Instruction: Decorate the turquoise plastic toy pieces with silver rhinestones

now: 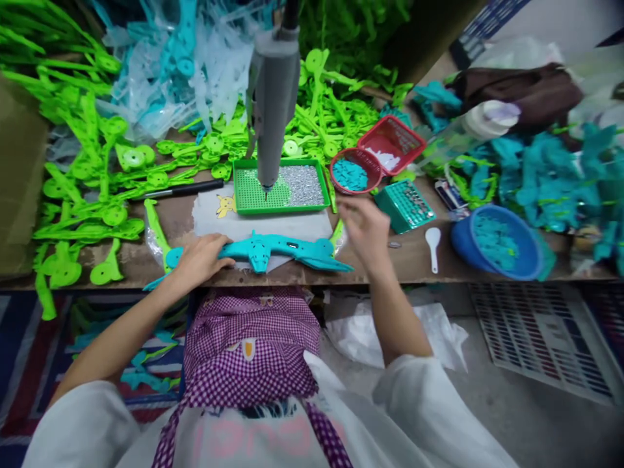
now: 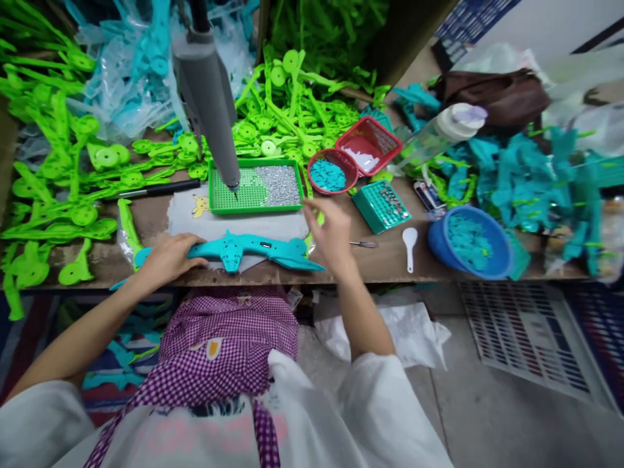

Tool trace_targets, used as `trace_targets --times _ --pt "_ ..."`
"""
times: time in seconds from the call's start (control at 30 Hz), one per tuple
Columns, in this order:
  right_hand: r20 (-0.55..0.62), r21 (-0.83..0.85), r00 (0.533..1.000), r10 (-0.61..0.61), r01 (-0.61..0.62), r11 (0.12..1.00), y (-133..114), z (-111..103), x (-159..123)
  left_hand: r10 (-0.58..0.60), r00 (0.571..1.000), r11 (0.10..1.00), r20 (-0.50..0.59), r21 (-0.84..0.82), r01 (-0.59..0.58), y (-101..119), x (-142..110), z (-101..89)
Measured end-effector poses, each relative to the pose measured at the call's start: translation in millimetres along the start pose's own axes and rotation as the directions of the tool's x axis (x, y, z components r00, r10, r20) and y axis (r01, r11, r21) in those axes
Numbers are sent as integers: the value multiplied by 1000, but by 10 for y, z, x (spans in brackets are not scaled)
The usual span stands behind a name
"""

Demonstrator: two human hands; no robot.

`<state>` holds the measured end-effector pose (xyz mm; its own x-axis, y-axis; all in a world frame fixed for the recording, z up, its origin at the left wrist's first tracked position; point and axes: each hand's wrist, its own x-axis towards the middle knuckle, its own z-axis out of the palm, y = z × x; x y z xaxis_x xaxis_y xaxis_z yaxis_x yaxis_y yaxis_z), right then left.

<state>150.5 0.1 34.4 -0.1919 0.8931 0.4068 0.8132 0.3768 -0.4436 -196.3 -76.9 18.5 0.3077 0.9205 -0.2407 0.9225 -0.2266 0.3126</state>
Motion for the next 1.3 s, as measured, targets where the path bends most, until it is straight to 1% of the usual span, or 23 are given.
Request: trace_targets --times 0.03,0.07,0.13,0.17,0.23,0.3,0.4,0.53,0.57,0.63,0.67,0.73,0.77,0.8,0.83,0.87,0.9,0.93,0.97,1.03,1.1,1.2,1.3 --pt "-9 -56 997 81 -81 995 205 -58 234 9 1000 1000 10 -3 -9 7 7 -8" --pt "12 -124 988 153 -151 981 408 -81 468 19 1000 1000 16 -12 -19 17 11 -17" --pt "76 -265 951 299 -270 926 757 -28 880 32 999 999 8 -39 -32 43 6 -28" --pt "121 -315 929 349 -298 901 881 35 1035 31 999 998 -6 -47 -32 57 -4 -29" --pt "185 -377 897 401 -312 872 1014 181 1223 19 999 998 -41 -53 -21 80 -36 -19" --pt "198 -383 890 410 -315 868 1032 287 1269 17 998 999 -67 -50 -21 90 -70 1" --pt "166 -350 899 405 -330 877 997 310 1223 32 995 999 -93 -36 -35 86 -90 22" --pt "80 -303 914 398 -358 883 966 201 1210 45 995 998 -84 -37 -48 87 -47 22" --pt "75 -286 916 393 -358 889 939 162 1211 47 996 998 -76 -38 -50 90 -34 22" --pt "107 -246 921 374 -340 908 821 70 1171 45 997 998 -62 -36 -48 94 -16 27" --pt "151 -207 927 342 -309 928 723 22 1118 39 997 999 -60 -35 -41 95 -10 32" --pt "298 -64 934 198 -187 980 463 -59 939 25 998 999 -53 -36 -27 88 1 40" --pt "405 102 914 31 -79 992 319 -82 822 18 999 999 -45 -39 -20 81 10 43" --pt "495 255 856 -150 21 967 179 -90 700 13 999 999 -37 -44 -15 70 23 45" --pt "572 360 780 -255 41 932 56 -82 584 13 1000 998 -25 -53 -15 56 40 45" --pt "623 422 710 -328 47 905 -43 -59 483 17 1000 998 -12 -65 -18 40 62 45" --pt "664 452 650 -370 46 891 -113 -25 403 22 1000 997 -1 -80 -22 23 85 45" --pt "690 463 609 -391 43 885 -153 17 347 28 1000 995 8 -99 -27 8 109 45" --pt "701 470 586 -407 49 881 -169 60 312 34 999 993 14 -117 -32 -5 132 46" --pt "696 497 565 -442 65 865 -154 141 290 33 999 989 18 -141 -30 -18 166 49" --pt "685 529 556 -471 66 846 -125 204 300 21 1000 989 14 -147 -18 -13 181 55" --pt "694 548 537 -479 37 836 -122 272 321 -6 1000 990 -6 -144 5 12 178 73" --pt "725 546 491 -483 18 838 -155 319 338 -24 999 989 -35 -148 19 36 165 92"
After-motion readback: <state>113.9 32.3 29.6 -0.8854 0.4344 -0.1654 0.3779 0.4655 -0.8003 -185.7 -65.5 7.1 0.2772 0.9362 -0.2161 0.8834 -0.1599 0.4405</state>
